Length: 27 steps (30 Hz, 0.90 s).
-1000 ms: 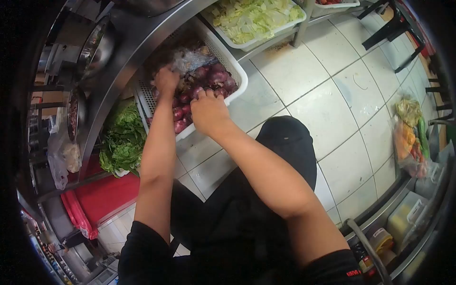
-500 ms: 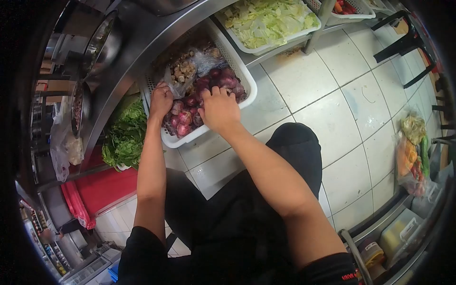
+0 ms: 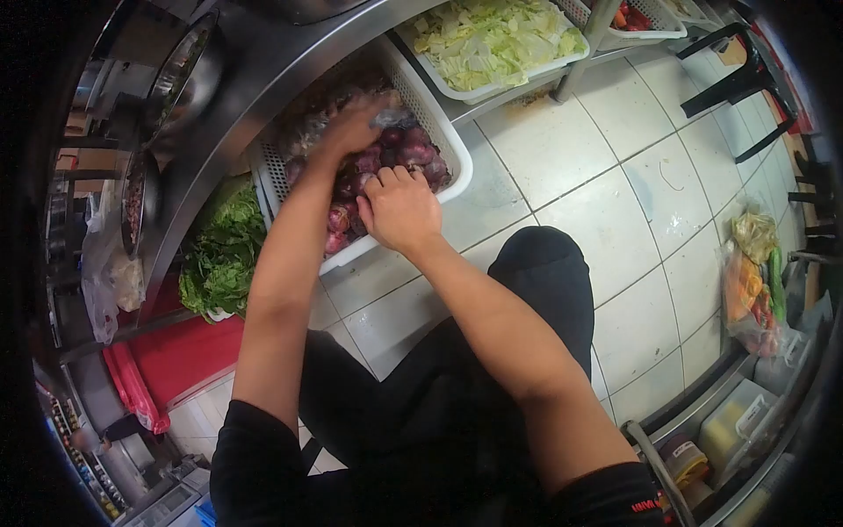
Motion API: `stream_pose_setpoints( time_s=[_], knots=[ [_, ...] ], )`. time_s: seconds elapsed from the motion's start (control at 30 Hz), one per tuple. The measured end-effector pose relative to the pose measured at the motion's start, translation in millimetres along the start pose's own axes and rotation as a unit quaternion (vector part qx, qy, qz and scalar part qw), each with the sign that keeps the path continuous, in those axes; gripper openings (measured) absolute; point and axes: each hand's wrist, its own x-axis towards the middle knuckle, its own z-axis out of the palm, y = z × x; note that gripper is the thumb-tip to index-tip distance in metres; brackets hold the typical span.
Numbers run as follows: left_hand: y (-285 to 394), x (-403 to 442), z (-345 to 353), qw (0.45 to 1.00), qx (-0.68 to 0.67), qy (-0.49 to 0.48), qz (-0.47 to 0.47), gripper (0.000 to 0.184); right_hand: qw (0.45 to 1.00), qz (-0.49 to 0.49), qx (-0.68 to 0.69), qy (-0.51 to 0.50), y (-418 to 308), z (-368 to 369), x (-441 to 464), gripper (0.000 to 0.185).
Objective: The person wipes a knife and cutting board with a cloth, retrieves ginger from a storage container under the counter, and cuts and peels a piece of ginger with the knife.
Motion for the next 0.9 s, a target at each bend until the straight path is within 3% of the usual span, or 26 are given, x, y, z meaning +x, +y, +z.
stream_pose_setpoints(
  time_s=[0.07,0.17,0.27,0.37,0.47,0.57,0.67,0.77,0.9],
  knots=[
    [3,5,1,0.992,0.023,-0.127,-0.009,0.043,1.000,0.008,0.000,-0.002,1,-1,0,0.022],
    [-15,-11,-18,0.980,-0.015,-0.192,-0.045,0.028,1.000,0.008,0.008,-0.005,3,-1,-1,0.021],
    [-47,-46,-33,0.977,-0.009,-0.136,0.164,0.019,1.000,0.004,0.011,-0.002,2,0,-2,0.020],
    [-33,-51,-40,0.982,-0.011,-0.118,0.148,0.022,1.000,0.012,0.021,0.005,1,1,-2,0.019],
    [-35,-31,-37,0.977,-0.078,-0.188,0.056,0.024,1.000,0.007,0.022,0.002,1,-1,1,0.019],
    [-39,-21,-28,0.969,-0.232,-0.062,-0.066,0.028,1.000,0.013,0.019,-0.004,0,-1,-4,0.020],
    [-24,-15,-52,0.973,0.050,0.097,-0.202,0.035,0.999,0.024,0.022,0.007,-1,2,-1,0.019],
    [-156,2,19,0.963,0.070,0.232,-0.120,0.043,0.999,0.036,0.022,0.003,-3,0,-1,0.020],
    [-156,-7,-8,0.952,-0.042,0.170,-0.251,0.042,0.999,0.041,0.028,-0.009,-4,-1,0,0.022]
  ],
)
